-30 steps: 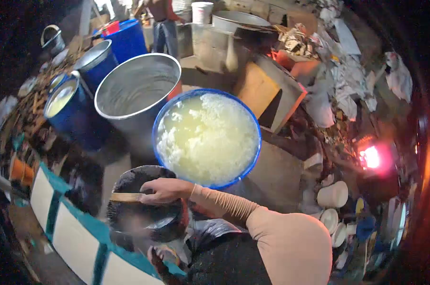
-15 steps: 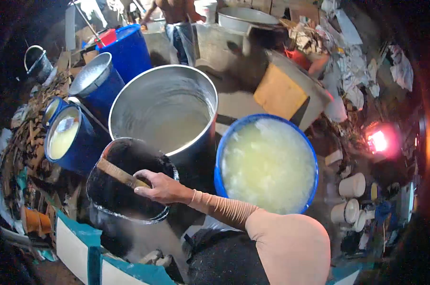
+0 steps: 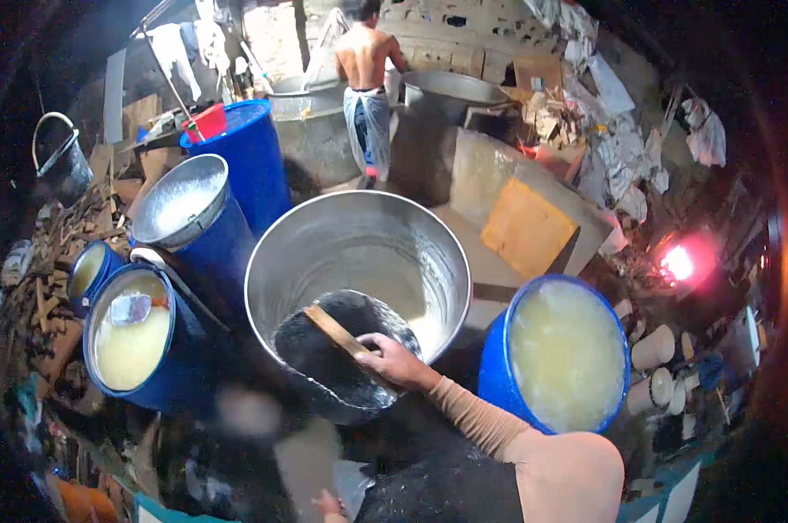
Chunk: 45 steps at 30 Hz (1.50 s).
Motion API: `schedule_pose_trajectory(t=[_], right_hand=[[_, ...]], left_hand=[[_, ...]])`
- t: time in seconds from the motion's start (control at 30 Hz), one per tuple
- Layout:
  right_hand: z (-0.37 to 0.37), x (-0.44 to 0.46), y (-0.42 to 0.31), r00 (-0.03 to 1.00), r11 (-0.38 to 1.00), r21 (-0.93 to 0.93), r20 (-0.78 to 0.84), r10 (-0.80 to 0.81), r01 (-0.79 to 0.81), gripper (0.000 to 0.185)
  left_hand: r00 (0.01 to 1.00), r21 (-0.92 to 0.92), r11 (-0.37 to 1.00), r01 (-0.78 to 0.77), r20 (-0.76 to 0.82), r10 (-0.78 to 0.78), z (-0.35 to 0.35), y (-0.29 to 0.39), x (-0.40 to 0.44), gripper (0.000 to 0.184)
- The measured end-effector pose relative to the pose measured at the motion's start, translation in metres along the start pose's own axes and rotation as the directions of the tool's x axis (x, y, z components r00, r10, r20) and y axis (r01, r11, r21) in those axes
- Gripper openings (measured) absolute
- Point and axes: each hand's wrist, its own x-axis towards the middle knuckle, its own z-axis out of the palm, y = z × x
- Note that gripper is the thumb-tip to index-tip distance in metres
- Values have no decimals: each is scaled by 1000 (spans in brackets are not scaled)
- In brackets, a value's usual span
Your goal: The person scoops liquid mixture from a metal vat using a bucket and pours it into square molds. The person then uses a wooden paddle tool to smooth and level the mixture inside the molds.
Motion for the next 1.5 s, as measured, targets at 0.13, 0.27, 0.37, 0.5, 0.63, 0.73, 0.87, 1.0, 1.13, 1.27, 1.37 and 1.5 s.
schedule_pose_trajectory(t=[0.13, 0.27, 0.37, 0.5, 0.63, 0.73, 0.87, 1.0, 1.13, 1.27, 1.37, 1.5], right_hand=[[17, 18, -23, 980, 993, -51, -177, 96, -107, 57], [25, 24, -19, 940, 996, 30, -329, 90, -84, 55], [17, 32, -23, 918, 993, -15, -384, 105, -120, 54], [-3, 42, 11, 896, 990, -25, -430, 116, -141, 54], [-43, 52, 38, 885, 984, -59, -449, 127, -171, 53], [-68, 70, 75, 864, 966, -32, -457, 212, -255, 51], [-94, 90, 139, 867, 929, -190, -455, 205, -319, 68], [-105, 88, 210, 909, 876, -428, -416, 29, -224, 88], [-130, 79, 213, 930, 784, -502, -239, 280, -365, 81], [-128, 69, 222, 947, 715, -622, -186, 262, -320, 67], [-130, 67, 218, 971, 646, -725, -147, 191, -237, 61], [-129, 63, 226, 990, 601, -787, -100, 101, -140, 57]], left_hand=[[710, -118, 812, -572, 424, 562, 24, 172, 74, 20], [796, -39, 914, -404, 477, 373, 82, 347, 83, 30], [765, 91, 881, -464, 543, 347, 136, 445, 63, 50], [658, -44, 822, -568, 575, 486, 227, 474, 50, 79], [668, 75, 698, -712, 378, 641, 251, 460, 14, 76], [664, 527, 543, -654, 55, 746, 256, 462, 5, 61], [559, 586, 427, -689, 56, 827, 257, 458, 22, 61], [623, 688, 493, -532, -76, 778, 260, 466, -12, 63], [621, 758, 470, -452, -111, 776, 264, 473, -14, 68], [601, 790, 442, -425, -119, 790, 265, 469, -14, 70], [606, 797, 470, -379, -170, 777, 269, 475, -20, 71], [610, 810, 484, -332, -208, 765, 268, 475, -12, 76]])
